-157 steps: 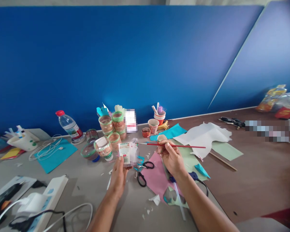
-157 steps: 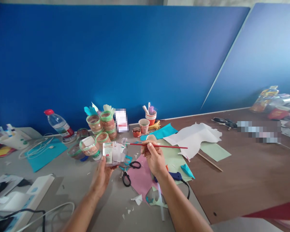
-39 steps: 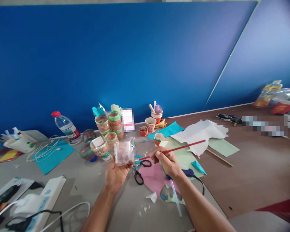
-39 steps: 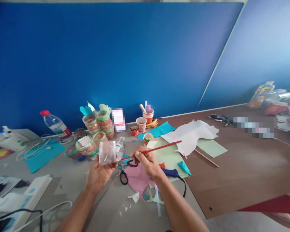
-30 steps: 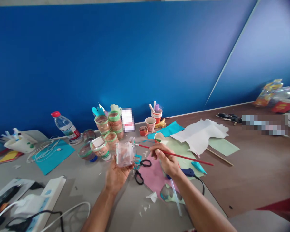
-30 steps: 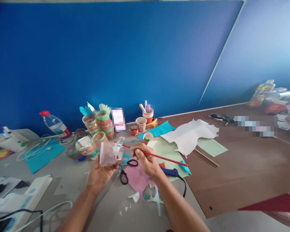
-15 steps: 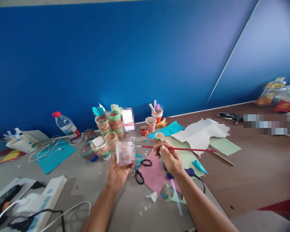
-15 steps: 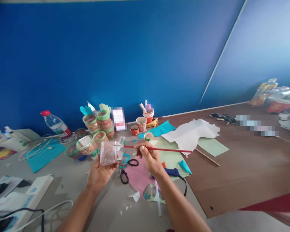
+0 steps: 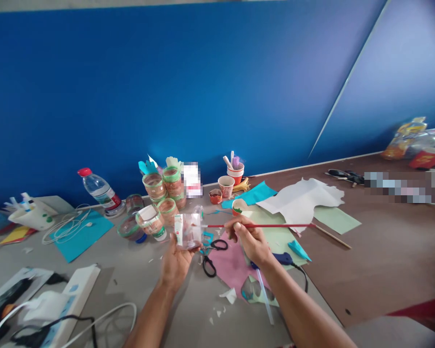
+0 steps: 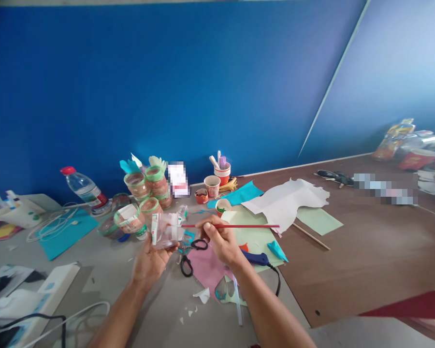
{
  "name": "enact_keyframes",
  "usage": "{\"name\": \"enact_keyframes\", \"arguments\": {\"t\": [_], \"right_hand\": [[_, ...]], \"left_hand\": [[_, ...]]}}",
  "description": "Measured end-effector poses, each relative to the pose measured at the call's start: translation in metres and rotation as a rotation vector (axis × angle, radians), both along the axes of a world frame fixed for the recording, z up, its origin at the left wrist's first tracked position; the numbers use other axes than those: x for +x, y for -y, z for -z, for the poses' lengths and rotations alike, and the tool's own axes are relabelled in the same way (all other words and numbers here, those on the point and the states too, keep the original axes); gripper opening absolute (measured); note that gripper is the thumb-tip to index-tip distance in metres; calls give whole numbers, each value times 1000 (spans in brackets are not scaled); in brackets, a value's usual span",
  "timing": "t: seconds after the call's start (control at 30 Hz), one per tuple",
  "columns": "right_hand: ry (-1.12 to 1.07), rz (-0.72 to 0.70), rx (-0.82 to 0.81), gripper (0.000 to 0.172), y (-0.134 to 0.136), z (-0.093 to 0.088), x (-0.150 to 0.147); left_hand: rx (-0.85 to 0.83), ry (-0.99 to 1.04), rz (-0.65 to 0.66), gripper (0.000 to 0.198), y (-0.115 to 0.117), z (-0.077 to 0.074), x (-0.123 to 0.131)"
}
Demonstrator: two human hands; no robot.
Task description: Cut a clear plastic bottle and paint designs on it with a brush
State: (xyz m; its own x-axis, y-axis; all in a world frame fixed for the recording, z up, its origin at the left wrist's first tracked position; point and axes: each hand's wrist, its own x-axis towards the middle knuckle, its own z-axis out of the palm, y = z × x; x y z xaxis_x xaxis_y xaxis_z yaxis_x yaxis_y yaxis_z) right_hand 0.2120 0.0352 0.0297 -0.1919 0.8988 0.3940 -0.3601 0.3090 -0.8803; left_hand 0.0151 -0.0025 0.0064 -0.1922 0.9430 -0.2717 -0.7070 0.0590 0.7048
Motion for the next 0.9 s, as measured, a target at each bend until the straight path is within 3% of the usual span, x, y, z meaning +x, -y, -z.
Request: {"name": "enact_keyframes", "arguments": {"t": [0.23, 0.33, 0.47, 0.6, 0.67, 0.77, 0.9], "right_hand": [[-54, 13, -25, 31, -2, 4, 1], [-69, -71, -81, 31, -3, 4, 0], [-147, -10, -76, 27, -3, 5, 0], [-69, -72, -65, 29, -2, 5, -1], [-51, -23, -31, 30, -1, 4, -2], [12, 35, 60, 30, 2, 4, -1], [133, -57, 139, 30, 4, 4, -1]], "left_hand": [[38, -38, 5, 40, -1, 6, -1], [40, -48, -6, 36, -1, 5, 0], [75, -77, -18, 29, -1, 4, 2], [146, -104, -35, 25, -1, 7, 2], [174, -127, -45, 25, -1, 11, 0], [203, -200, -42, 32, -3, 19, -4], [160, -389, -74, 45, -4, 27, -8]]}}
